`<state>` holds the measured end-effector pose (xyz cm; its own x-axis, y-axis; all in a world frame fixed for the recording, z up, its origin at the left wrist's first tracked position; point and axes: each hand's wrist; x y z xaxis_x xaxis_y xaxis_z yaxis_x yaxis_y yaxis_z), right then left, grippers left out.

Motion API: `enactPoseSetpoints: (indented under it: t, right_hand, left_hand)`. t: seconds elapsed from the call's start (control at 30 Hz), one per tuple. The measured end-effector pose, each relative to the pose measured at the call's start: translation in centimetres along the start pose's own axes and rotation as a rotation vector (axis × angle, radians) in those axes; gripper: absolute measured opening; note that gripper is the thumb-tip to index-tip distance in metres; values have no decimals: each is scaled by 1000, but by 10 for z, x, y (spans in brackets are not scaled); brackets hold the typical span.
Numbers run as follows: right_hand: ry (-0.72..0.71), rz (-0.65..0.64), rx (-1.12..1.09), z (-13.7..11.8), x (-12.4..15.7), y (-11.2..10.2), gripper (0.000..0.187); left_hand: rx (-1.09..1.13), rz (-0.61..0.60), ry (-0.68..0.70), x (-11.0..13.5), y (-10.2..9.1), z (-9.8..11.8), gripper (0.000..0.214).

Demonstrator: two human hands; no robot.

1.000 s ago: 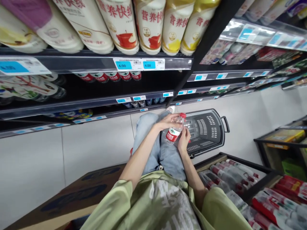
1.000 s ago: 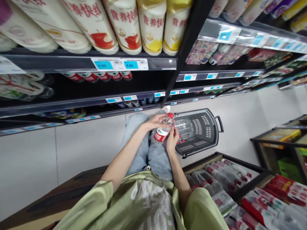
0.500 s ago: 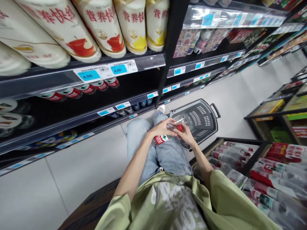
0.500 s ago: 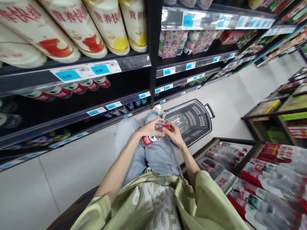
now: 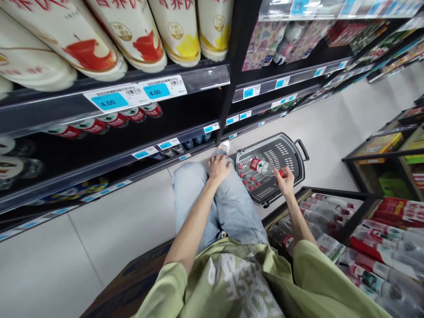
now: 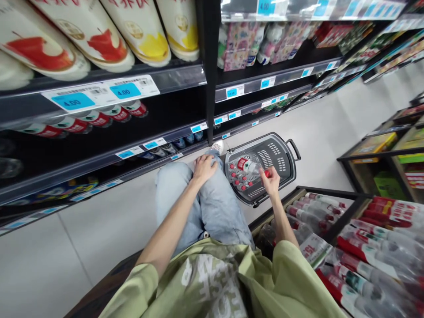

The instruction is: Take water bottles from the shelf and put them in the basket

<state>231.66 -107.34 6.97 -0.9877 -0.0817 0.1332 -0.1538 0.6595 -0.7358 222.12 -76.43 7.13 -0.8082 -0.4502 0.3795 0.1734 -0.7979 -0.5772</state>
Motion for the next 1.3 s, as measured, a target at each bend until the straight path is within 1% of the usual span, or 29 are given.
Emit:
enactPoseSetpoints:
  t: [0.07, 0.1, 0.2, 0.33, 0.5, 0.7, 0.87, 1.07, 1.2, 1.3]
  right_hand:
    - [-60, 57, 224, 18, -13, -6, 61]
    - [-78, 64, 312, 26, -19, -6, 59]
    - [-84, -9, 478, 48, -34, 4, 47]
    - [-43, -139, 616, 70, -49, 33, 32]
    - [-1, -275, 735, 87, -65, 77, 21]
    - [86, -410, 812, 101, -75, 129, 28]
    - [117, -499, 856, 107, -74, 162, 33]
    - [136, -578, 893, 107, -72, 191, 38]
    - [162, -587, 896, 105, -68, 206, 40]
    - [185, -588, 891, 102, -64, 212, 40]
  left_hand:
    - [-54, -24, -78, -3, 6, 7, 41]
    - [-65, -31, -105, -4, 8, 11, 42]
    - [-102, -45, -132, -9, 11, 21, 44]
    - [-129, -72, -121, -16, 9, 29, 46]
    - [-119, -69, -140, -24, 6, 24, 45]
    - [-119, -45, -188, -30, 2, 17, 40]
    - [-115, -36, -230, -32, 0, 17, 35]
    - [-106, -35, -249, -34, -1, 16, 32]
    - [-107, -31, -258, -34, -3, 16, 30]
    - [-107, -25, -258, -34, -3, 15, 29]
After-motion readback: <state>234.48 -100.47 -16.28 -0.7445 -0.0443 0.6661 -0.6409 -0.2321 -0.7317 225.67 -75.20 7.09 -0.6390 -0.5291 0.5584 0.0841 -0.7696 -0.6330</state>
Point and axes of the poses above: each hand's wrist, its own x-axis away from the middle knuckle, its own y-axis out of the palm, z = x × y, and after that the axes turned 14 degrees about x, right-handed
